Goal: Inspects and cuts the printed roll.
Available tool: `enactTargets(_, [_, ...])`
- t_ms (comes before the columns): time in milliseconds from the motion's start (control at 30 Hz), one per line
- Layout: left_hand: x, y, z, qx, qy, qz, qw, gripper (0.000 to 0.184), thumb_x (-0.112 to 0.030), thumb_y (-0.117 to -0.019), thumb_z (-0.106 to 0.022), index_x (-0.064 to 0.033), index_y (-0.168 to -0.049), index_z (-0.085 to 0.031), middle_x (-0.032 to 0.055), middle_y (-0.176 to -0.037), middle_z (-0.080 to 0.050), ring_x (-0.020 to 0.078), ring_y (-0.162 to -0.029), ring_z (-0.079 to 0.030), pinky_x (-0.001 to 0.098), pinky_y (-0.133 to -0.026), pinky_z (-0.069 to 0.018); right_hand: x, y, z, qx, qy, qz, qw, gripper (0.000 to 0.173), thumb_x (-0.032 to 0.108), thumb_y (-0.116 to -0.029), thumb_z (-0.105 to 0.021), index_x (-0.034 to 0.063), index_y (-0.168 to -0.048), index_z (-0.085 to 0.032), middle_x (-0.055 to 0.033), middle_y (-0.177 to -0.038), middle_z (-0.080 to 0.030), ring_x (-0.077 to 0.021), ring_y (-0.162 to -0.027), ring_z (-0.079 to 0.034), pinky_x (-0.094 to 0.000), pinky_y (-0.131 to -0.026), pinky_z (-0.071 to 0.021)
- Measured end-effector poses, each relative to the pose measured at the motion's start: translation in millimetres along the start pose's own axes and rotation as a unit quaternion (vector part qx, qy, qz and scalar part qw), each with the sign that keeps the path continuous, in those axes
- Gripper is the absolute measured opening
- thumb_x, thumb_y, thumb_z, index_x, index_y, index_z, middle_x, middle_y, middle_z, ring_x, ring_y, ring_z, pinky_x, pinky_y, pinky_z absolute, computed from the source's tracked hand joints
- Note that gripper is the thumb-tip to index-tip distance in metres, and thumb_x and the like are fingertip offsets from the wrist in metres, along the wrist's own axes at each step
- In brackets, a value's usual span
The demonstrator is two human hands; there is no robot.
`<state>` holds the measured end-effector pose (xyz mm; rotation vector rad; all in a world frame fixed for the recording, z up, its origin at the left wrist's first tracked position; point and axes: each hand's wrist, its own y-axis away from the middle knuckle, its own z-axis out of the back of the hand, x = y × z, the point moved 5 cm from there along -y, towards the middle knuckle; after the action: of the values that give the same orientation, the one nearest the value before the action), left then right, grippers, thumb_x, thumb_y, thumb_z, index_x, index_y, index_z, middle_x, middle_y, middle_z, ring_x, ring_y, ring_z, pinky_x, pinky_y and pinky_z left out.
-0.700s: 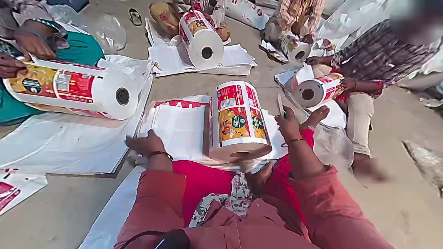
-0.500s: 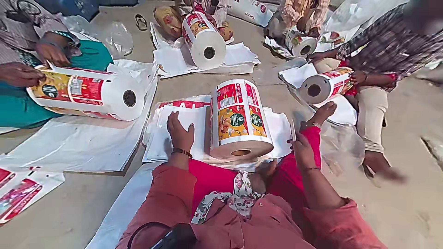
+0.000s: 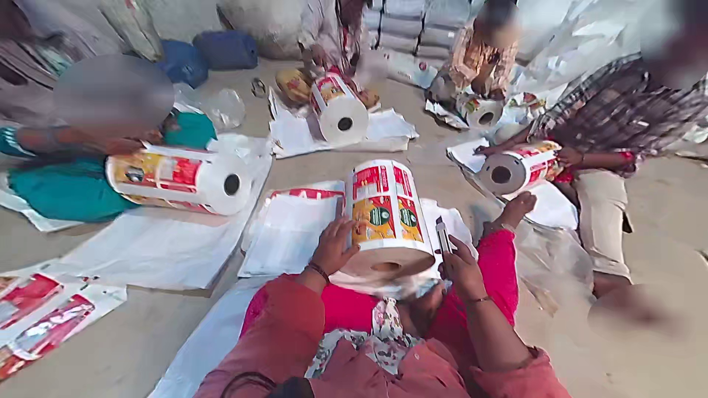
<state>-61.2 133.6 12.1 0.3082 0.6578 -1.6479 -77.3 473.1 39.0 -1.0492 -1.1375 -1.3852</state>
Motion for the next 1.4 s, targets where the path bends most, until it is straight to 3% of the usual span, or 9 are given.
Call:
enactTargets(100, [9, -5, 7, 0.003, 0.01, 0.024, 1.0, 0.067, -0.04, -0.0998, -0.058, -0.0075, -0.156, -0.042, 0.0183, -0.163, -0.038, 0.0363, -0.151, -0.035, 0.0554, -0.123, -0.029, 4, -2, -7, 0.001, -0.033, 0.006, 0.999, 0.05, 0.011, -0.1025, -0.046, 0.0038, -0.152, -0.042, -0.0134, -0.1, -0.069, -0.0141, -0.057, -0.058, -0.0305, -0.049, -0.0503])
enactTargets(233, [18, -8, 4, 0.023, 0.017, 0.045, 0.999, 0.062, -0.041, -0.1026, -0.052, -0.0099, -0.155, -0.044, 0.0139, -0.162, -0.04, 0.0332, -0.149, -0.038, 0.0531, -0.122, -0.0322, -2, 1, -8, -0.007, -0.083, 0.006, 0.996, 0.043, 0.014, -0.1032, -0.047, 0.0032, -0.144, -0.049, -0.0122, -0.096, -0.07, -0.0131, -0.051, -0.056, -0.0281, -0.044, -0.0468])
enactTargets(467, [25, -4, -3, 0.041, 0.077, 0.085, 0.993, 0.058, -0.038, -0.1068, -0.045, -0.0095, -0.157, -0.039, 0.0178, -0.159, -0.043, 0.034, -0.145, -0.045, 0.0537, -0.119, -0.0368, -3, 7, -8, 0.024, -0.243, 0.008, 0.97, 0.044, 0.015, -0.1049, -0.038, 0.005, -0.148, -0.043, -0.0114, -0.096, -0.07, -0.0099, -0.052, -0.056, -0.0229, -0.044, -0.046])
enactTargets(633, [42, 0, -12, 0.093, 0.11, 0.164, 0.976, 0.059, -0.042, -0.111, -0.035, -0.0058, -0.157, -0.038, 0.0224, -0.158, -0.042, 0.0338, -0.146, -0.044, 0.0491, -0.121, -0.0351, -45, 8, -11, -0.019, -0.419, -0.107, 0.902, 0.031, 0.028, -0.1114, -0.033, 0.0098, -0.126, -0.054, -0.0077, -0.089, -0.073, -0.0058, -0.049, -0.056, -0.0189, -0.041, -0.0423])
enactTargets(767, [48, 5, -21, 0.134, 0.135, 0.217, 0.957, 0.062, -0.046, -0.1123, -0.026, -0.0006, -0.15, -0.046, 0.0277, -0.141, -0.056, 0.0376, -0.13, -0.058, 0.0534, -0.112, -0.0436, -88, 1, -6, -0.117, -0.43, -0.188, 0.875, 0.022, 0.029, -0.1086, -0.043, 0.0116, -0.106, -0.055, -0.0015, -0.077, -0.066, -0.0048, -0.047, -0.053, -0.0189, -0.041, -0.0429])
enactTargets(967, [51, 10, -22, 0.165, 0.138, 0.271, 0.938, 0.068, -0.051, -0.1116, -0.02, -0.0017, -0.147, -0.049, 0.0254, -0.134, -0.062, 0.0371, -0.119, -0.066, 0.0547, -0.104, -0.0502, -85, -13, 4, -0.102, -0.382, -0.155, 0.905, 0.023, 0.023, -0.1099, -0.043, 0.0089, -0.127, -0.049, -0.0051, -0.08, -0.065, -0.0081, -0.051, -0.055, -0.0219, -0.044, -0.0438])
enactTargets(1100, [51, 14, -23, 0.177, 0.14, 0.283, 0.932, 0.069, -0.051, -0.1116, -0.018, -0.0007, -0.146, -0.05, 0.0254, -0.131, -0.063, 0.0374, -0.115, -0.067, 0.0544, -0.102, -0.0508, -86, -9, 2, -0.082, -0.384, -0.162, 0.905, 0.022, 0.023, -0.1099, -0.042, 0.0081, -0.126, -0.049, -0.0067, -0.08, -0.065, -0.0105, -0.053, -0.058, -0.0234, -0.045, -0.0473])
enactTargets(1233, [52, 15, -24, 0.175, 0.143, 0.291, 0.93, 0.07, -0.054, -0.1109, -0.017, -0.0029, -0.146, -0.051, 0.0232, -0.129, -0.065, 0.0361, -0.111, -0.068, 0.0543, -0.098, -0.052, -76, -8, 2, -0.042, -0.418, -0.143, 0.896, 0.032, 0.036, -0.111, -0.035, 0.0126, -0.114, -0.056, -0.0037, -0.079, -0.069, -0.0082, -0.05, -0.057, -0.0217, -0.042, -0.0457])
enactTargets(1400, [50, 16, -24, 0.166, 0.156, 0.298, 0.927, 0.071, -0.054, -0.111, -0.017, -0.0016, -0.146, -0.051, 0.0253, -0.131, -0.065, 0.0385, -0.116, -0.067, 0.0563, -0.1, -0.0506, -47, 1, -2, 0.129, -0.488, -0.076, 0.86, 0.047, 0.037, -0.111, -0.015, 0.016, -0.134, -0.05, 0.0075, -0.067, -0.055, 0.0008, -0.042, -0.044, -0.0154, -0.037, -0.0355])
